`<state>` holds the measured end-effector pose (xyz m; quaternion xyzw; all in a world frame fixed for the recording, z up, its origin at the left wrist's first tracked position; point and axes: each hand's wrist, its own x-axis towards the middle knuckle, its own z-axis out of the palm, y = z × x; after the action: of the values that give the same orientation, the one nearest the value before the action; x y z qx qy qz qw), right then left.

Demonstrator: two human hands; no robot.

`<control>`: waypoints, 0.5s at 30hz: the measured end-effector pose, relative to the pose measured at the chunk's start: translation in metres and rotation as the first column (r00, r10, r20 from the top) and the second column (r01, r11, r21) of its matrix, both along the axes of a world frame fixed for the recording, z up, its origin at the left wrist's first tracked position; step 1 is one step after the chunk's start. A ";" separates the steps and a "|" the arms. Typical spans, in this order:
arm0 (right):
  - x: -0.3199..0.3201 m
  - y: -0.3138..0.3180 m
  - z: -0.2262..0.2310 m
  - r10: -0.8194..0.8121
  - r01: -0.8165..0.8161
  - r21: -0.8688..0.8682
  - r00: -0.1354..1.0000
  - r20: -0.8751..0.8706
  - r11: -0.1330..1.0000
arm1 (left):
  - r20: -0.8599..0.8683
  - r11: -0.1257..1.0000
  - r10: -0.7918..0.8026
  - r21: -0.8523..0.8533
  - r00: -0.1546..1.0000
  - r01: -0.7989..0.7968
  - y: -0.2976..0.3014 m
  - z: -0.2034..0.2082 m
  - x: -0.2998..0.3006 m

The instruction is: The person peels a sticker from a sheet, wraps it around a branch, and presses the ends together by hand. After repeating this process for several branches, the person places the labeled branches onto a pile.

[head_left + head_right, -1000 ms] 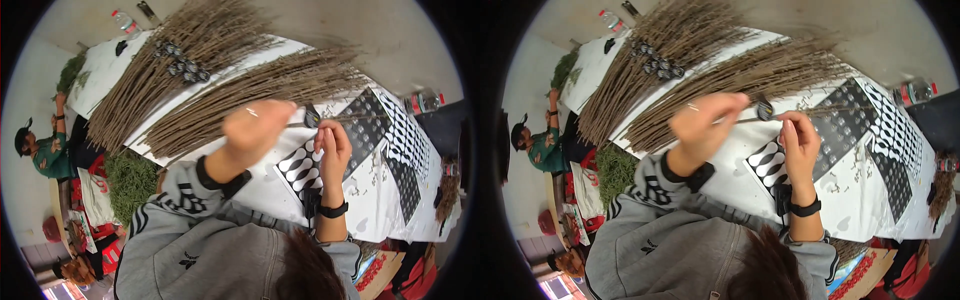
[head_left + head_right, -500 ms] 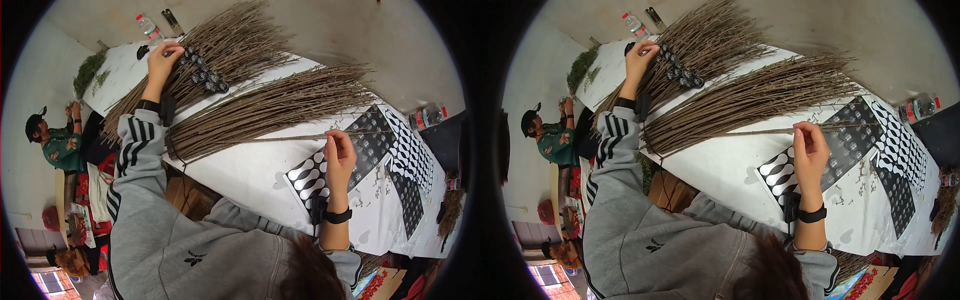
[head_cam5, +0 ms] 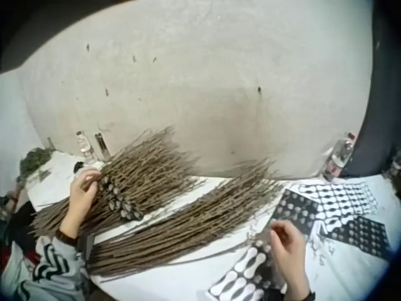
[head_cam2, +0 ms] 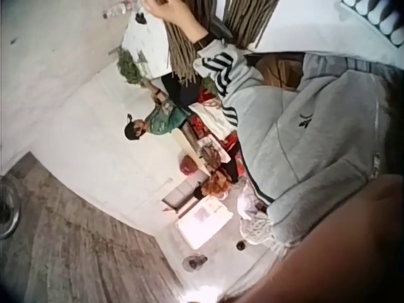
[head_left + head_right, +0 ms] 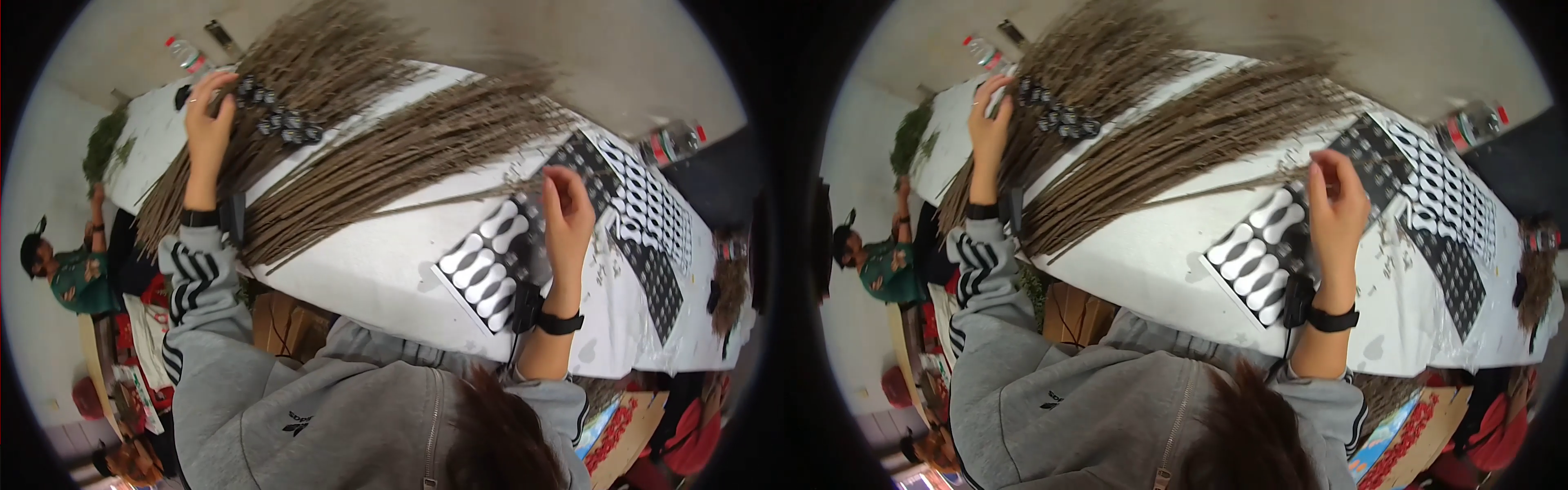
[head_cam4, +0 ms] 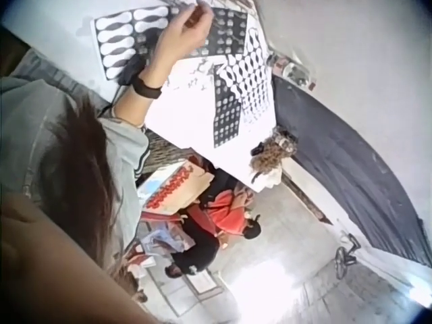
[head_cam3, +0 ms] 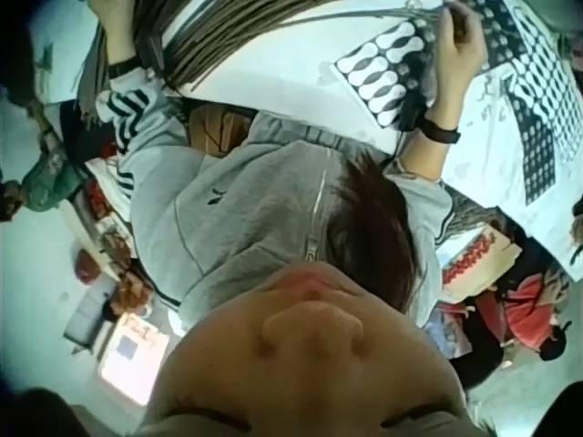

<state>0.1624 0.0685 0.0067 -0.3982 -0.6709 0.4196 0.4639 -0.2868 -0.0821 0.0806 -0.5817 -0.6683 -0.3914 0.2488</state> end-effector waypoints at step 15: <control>0.056 0.001 -0.012 0.287 -0.423 0.084 0.735 0.615 0.902 | 0.336 0.410 -0.759 -0.418 0.557 0.811 0.082 -0.112 0.290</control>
<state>0.2182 0.0695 -0.0052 -0.3184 -0.8866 0.2803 0.1845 0.0028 0.0003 -0.0317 -0.8508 -0.4073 -0.2878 -0.1658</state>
